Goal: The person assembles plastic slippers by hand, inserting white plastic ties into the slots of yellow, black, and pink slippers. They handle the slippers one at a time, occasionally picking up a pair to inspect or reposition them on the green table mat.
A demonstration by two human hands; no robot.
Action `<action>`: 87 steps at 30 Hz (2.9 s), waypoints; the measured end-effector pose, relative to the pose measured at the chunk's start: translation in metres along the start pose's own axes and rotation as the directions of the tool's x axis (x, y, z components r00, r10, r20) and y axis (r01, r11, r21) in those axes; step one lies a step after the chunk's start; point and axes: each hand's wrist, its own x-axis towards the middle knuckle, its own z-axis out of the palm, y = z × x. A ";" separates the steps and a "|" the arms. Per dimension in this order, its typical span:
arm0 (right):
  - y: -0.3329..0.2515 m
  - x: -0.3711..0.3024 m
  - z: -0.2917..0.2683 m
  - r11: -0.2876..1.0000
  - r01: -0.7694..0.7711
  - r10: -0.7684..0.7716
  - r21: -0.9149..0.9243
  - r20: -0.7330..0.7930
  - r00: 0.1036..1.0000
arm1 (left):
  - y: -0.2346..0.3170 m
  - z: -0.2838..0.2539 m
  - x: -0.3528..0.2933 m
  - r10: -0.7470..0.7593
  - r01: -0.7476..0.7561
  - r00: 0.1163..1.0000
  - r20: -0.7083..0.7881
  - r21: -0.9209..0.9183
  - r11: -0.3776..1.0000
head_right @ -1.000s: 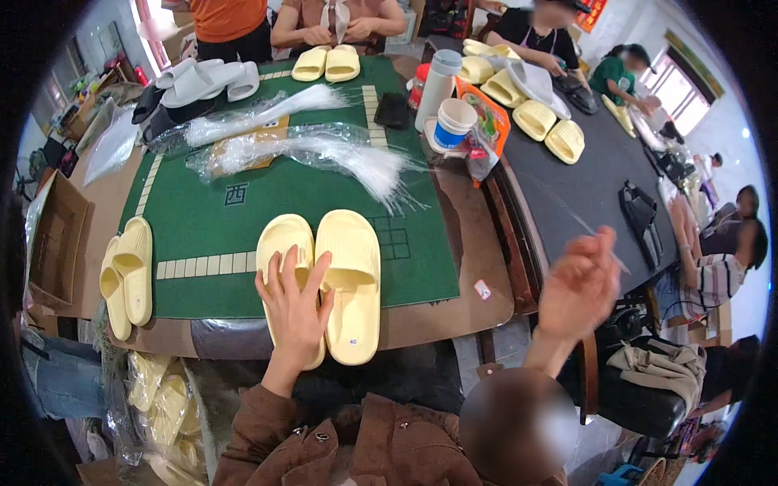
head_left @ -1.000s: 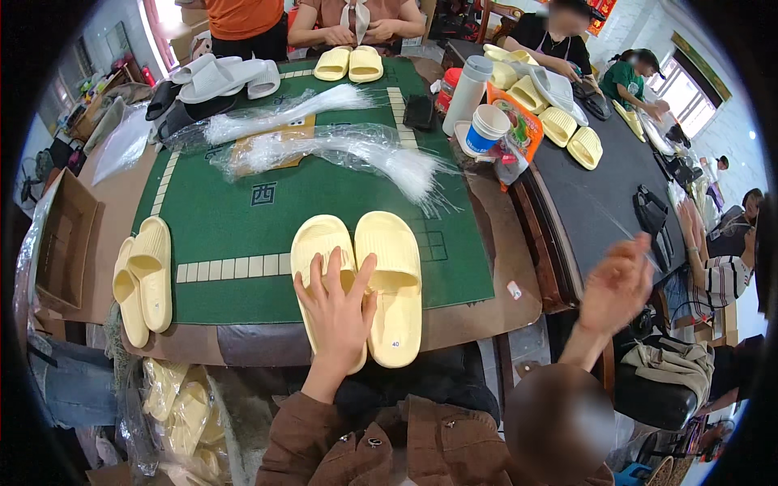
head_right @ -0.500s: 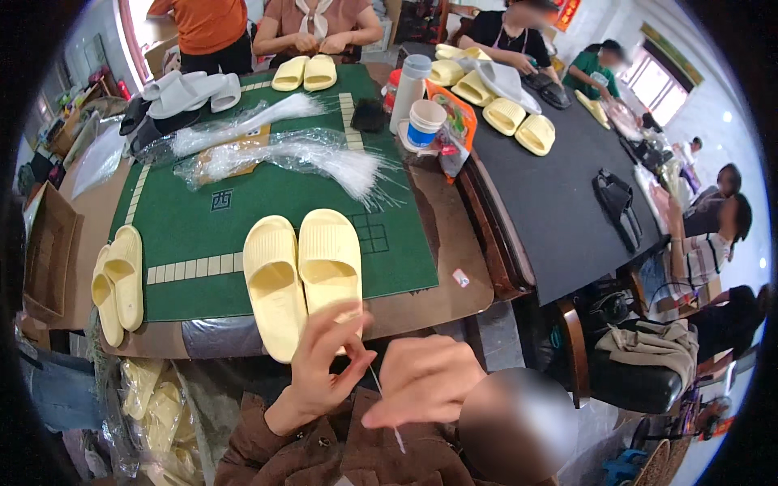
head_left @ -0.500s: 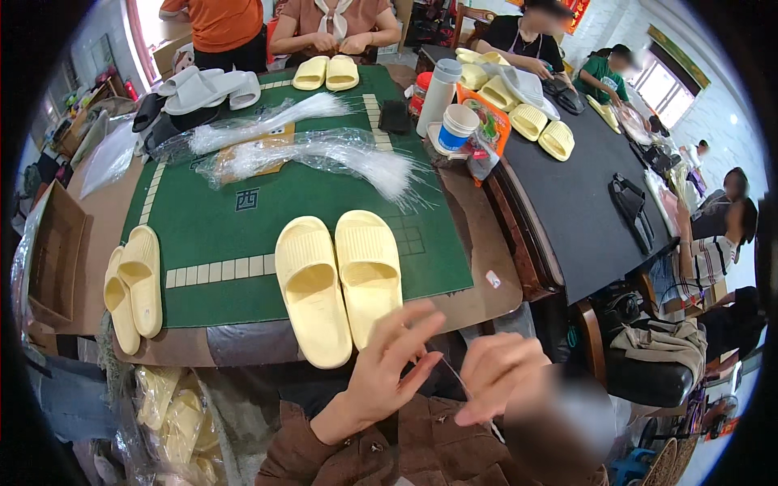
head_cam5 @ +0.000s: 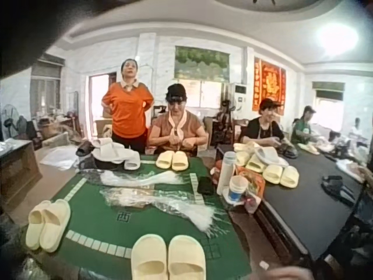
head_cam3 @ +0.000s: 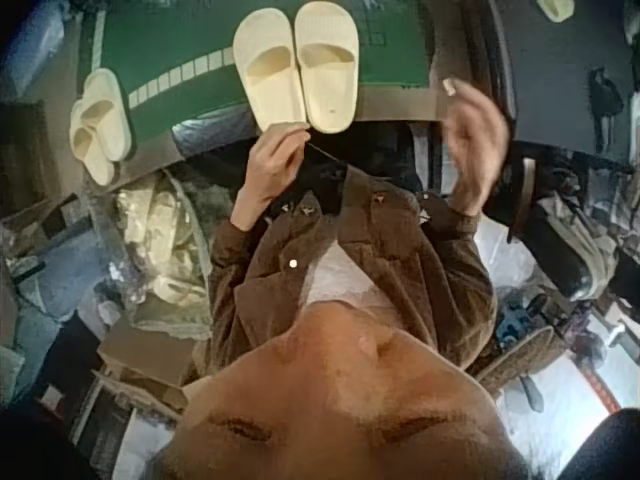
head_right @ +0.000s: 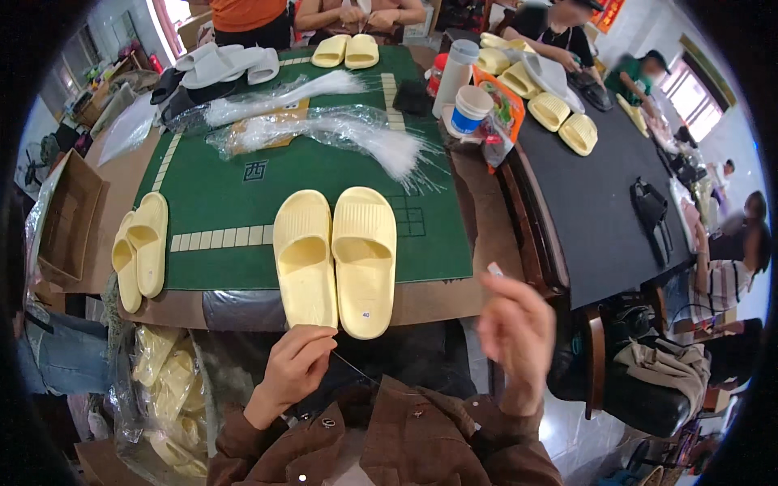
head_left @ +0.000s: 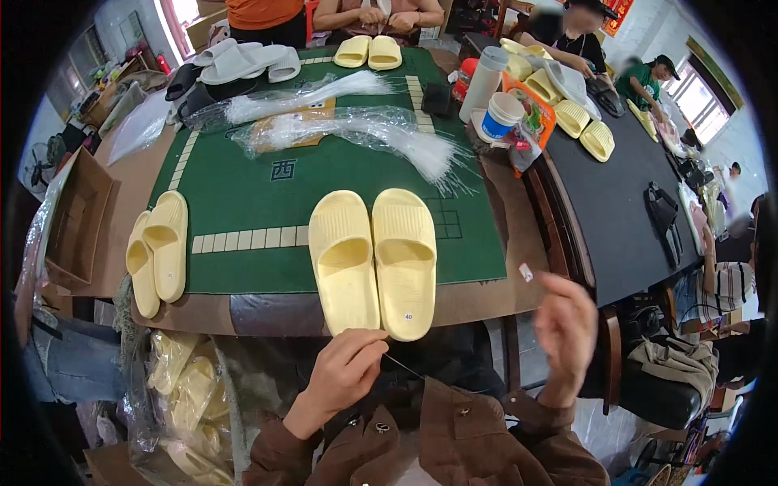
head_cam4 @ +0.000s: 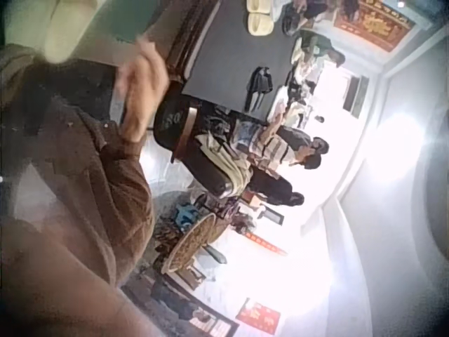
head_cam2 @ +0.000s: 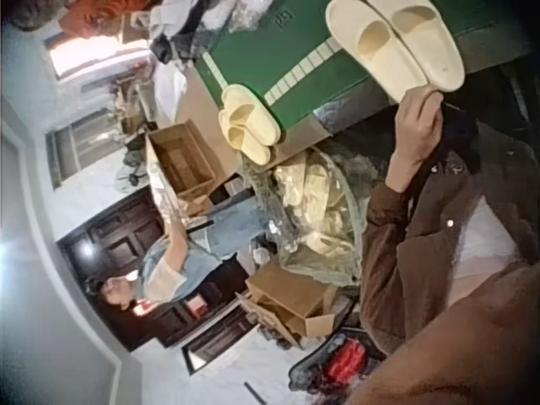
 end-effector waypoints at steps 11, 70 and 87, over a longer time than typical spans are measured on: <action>0.138 0.069 0.088 0.957 -0.088 0.173 -0.277 0.298 0.939 | -0.061 0.019 0.036 -0.255 0.258 0.966 0.036 -0.094 0.962; 0.129 0.189 0.131 0.573 0.414 -0.061 -0.707 0.467 0.882 | -0.066 0.063 0.052 -0.655 0.619 0.755 0.026 0.300 0.726; 0.138 0.190 0.137 0.659 0.445 0.072 -0.607 0.639 0.765 | -0.071 0.071 0.046 -0.465 0.494 0.869 -0.168 0.326 0.806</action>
